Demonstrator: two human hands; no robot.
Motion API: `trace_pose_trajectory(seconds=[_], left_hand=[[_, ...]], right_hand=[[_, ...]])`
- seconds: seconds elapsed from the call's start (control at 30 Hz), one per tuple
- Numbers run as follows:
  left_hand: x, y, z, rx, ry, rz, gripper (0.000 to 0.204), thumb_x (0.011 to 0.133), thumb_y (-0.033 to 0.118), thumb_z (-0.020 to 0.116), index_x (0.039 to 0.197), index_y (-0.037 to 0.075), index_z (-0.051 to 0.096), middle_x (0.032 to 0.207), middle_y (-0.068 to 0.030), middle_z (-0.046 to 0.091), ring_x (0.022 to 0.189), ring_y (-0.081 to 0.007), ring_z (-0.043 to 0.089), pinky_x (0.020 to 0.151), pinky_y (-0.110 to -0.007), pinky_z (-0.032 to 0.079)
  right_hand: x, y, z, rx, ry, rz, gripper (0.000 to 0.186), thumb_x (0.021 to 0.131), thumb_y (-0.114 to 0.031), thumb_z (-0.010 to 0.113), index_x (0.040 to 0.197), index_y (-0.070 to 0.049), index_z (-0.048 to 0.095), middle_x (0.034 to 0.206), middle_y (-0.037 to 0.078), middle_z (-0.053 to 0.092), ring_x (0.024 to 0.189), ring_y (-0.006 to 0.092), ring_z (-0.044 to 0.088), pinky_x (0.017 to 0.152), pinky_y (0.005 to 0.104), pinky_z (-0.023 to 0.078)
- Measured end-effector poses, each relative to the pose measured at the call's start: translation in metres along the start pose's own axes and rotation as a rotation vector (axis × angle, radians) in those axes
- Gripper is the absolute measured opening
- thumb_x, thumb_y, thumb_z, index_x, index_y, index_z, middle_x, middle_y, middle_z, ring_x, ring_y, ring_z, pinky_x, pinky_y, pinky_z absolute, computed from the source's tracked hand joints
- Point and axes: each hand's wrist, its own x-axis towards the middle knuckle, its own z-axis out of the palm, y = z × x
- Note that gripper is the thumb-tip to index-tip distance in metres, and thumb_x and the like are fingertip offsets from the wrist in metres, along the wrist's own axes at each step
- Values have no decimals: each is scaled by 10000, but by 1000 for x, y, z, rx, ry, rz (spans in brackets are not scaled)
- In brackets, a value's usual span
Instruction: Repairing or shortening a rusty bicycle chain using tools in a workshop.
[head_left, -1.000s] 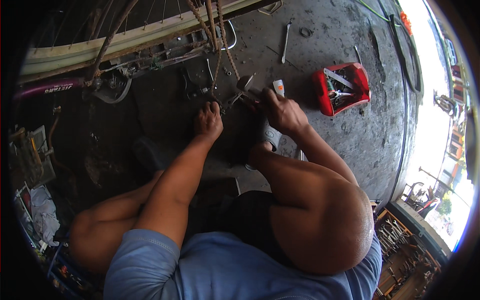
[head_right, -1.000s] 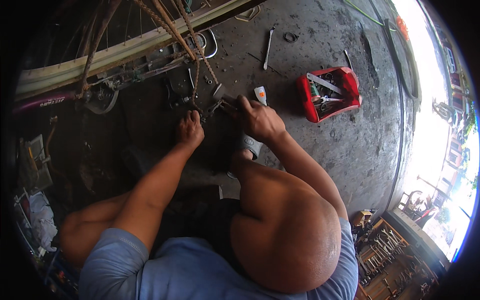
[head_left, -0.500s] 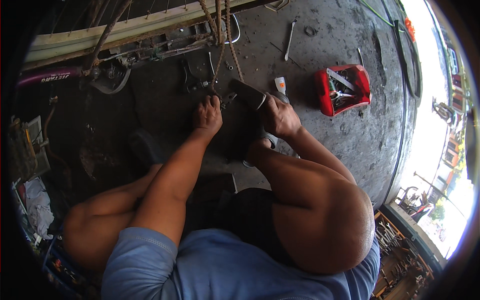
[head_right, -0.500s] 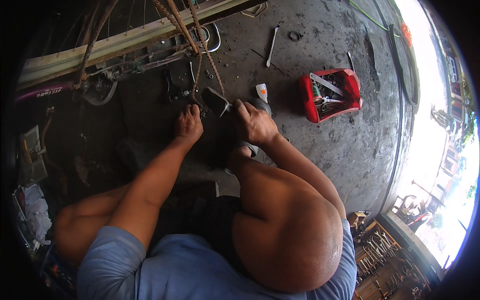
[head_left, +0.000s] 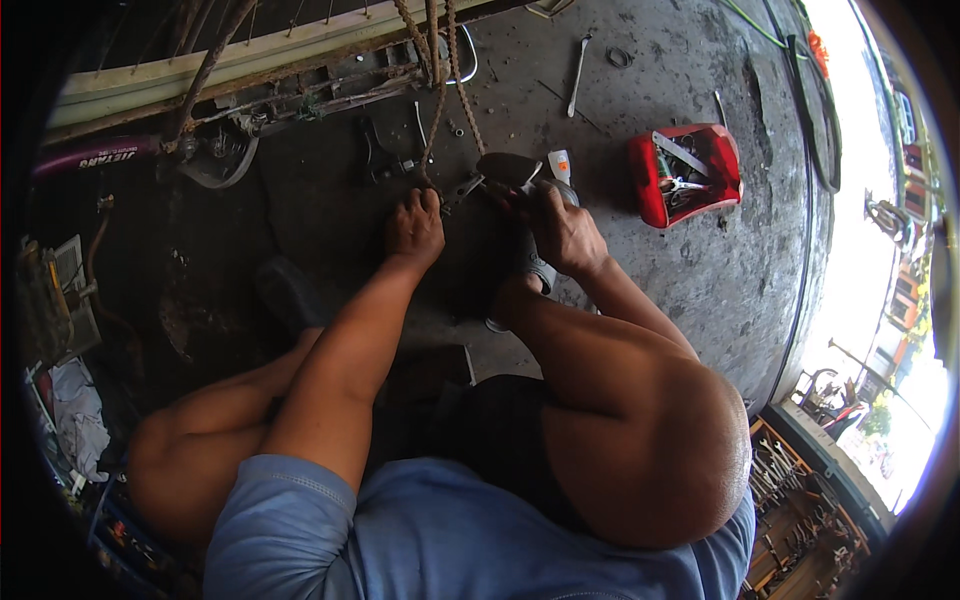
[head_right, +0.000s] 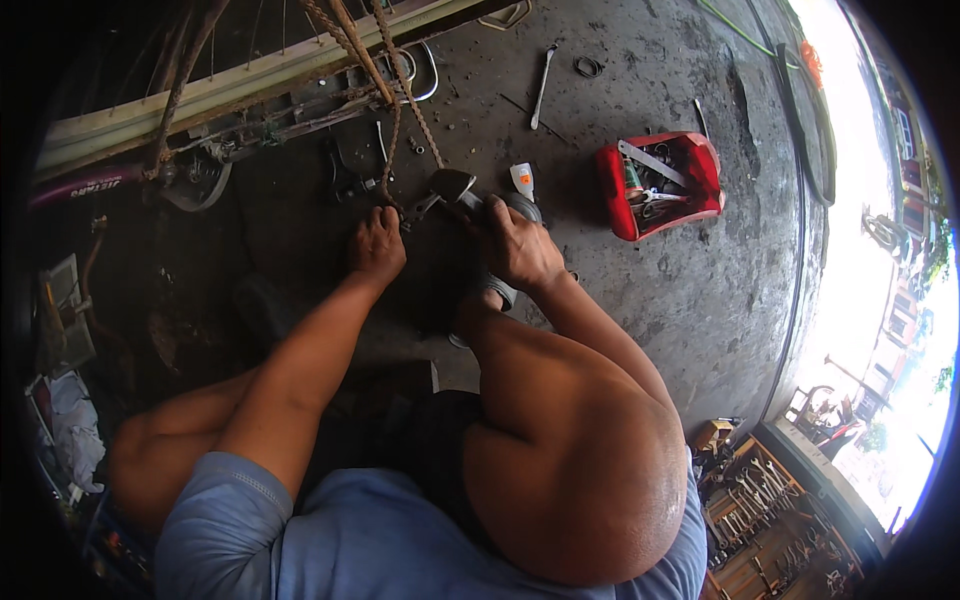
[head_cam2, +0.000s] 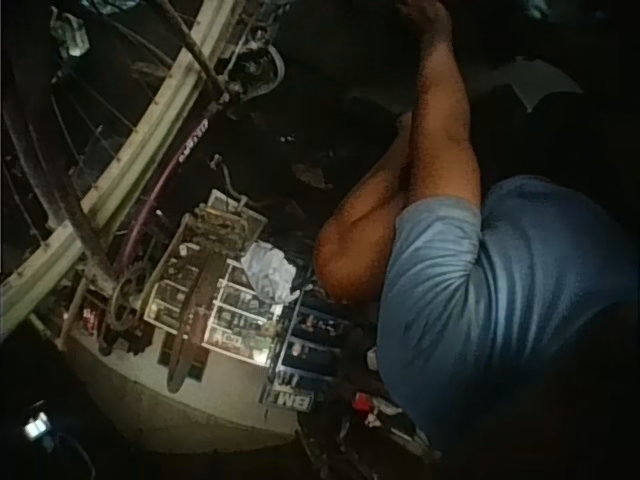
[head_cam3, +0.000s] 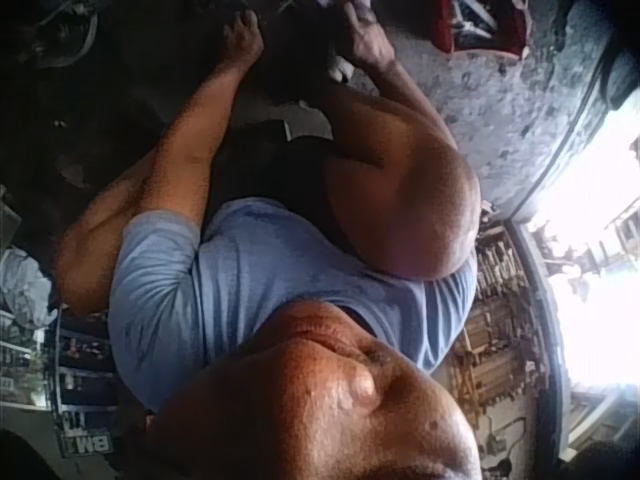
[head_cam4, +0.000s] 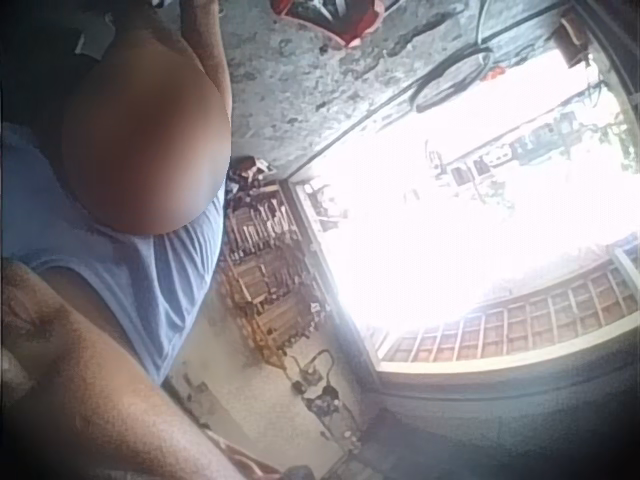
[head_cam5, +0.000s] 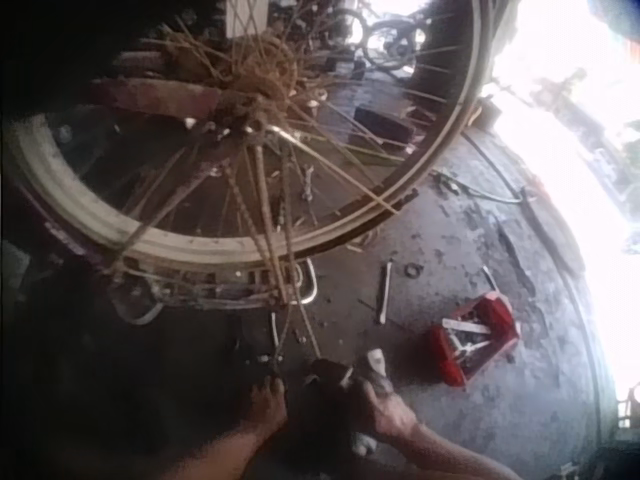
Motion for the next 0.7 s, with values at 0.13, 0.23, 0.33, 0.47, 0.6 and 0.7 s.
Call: trace_pose_trajectory(seconds=[0.13, 0.23, 0.33, 0.47, 0.6, 0.7], left_hand=[[-3, -7, 12, 2, 120, 6, 321, 905, 110, 539, 1214, 25, 548, 1117, -185, 606, 894, -371, 656, 764, -449, 575], [-1, -2, 1, -19, 26, -11, 281, 903, 107, 537, 1175, 37, 552, 1104, -177, 600, 897, -374, 650, 774, -461, 570], [3, 0, 1, -9, 19, 1, 245, 902, 106, 538, 1140, 49, 550, 1086, -170, 599, 896, -372, 649, 762, -464, 569], [0, -3, 5, -14, 84, 3, 235, 907, 111, 536, 1135, 56, 547, 1062, -163, 598, 884, -364, 649, 750, -454, 570], [2, -2, -2, -40, 19, -10, 243, 911, 113, 530, 1146, 50, 545, 1081, -172, 588, 908, -368, 643, 761, -466, 568], [1, -1, -3, -43, -22, -15, 270, 916, 110, 518, 1177, 45, 545, 1101, -178, 581, 933, -373, 638, 773, -474, 567]], right_hand=[[3, 7, 11, -61, -150, 27, 488, 965, -300, 636, 1357, -70, 458, 1037, 280, 680, 869, 490, 684, 700, 539, 561], [2, -11, 3, -20, -101, 81, 518, 974, -332, 617, 1384, -52, 470, 1078, 271, 678, 896, 476, 687, 728, 532, 568], [1, -9, 2, 32, 40, -28, 532, 980, -348, 602, 1386, -32, 467, 1102, 266, 675, 915, 468, 687, 746, 529, 567], [5, 0, 8, -142, -165, 62, 512, 967, -295, 617, 1369, -22, 455, 1066, 266, 672, 915, 479, 678, 740, 534, 562], [10, -7, -1, -6, -4, 37, 492, 963, -288, 607, 1358, -27, 473, 1044, 267, 677, 893, 480, 683, 727, 539, 566], [3, -2, 3, 9, 39, 0, 470, 965, -304, 612, 1334, -44, 480, 1034, 274, 682, 858, 486, 685, 702, 548, 564]])
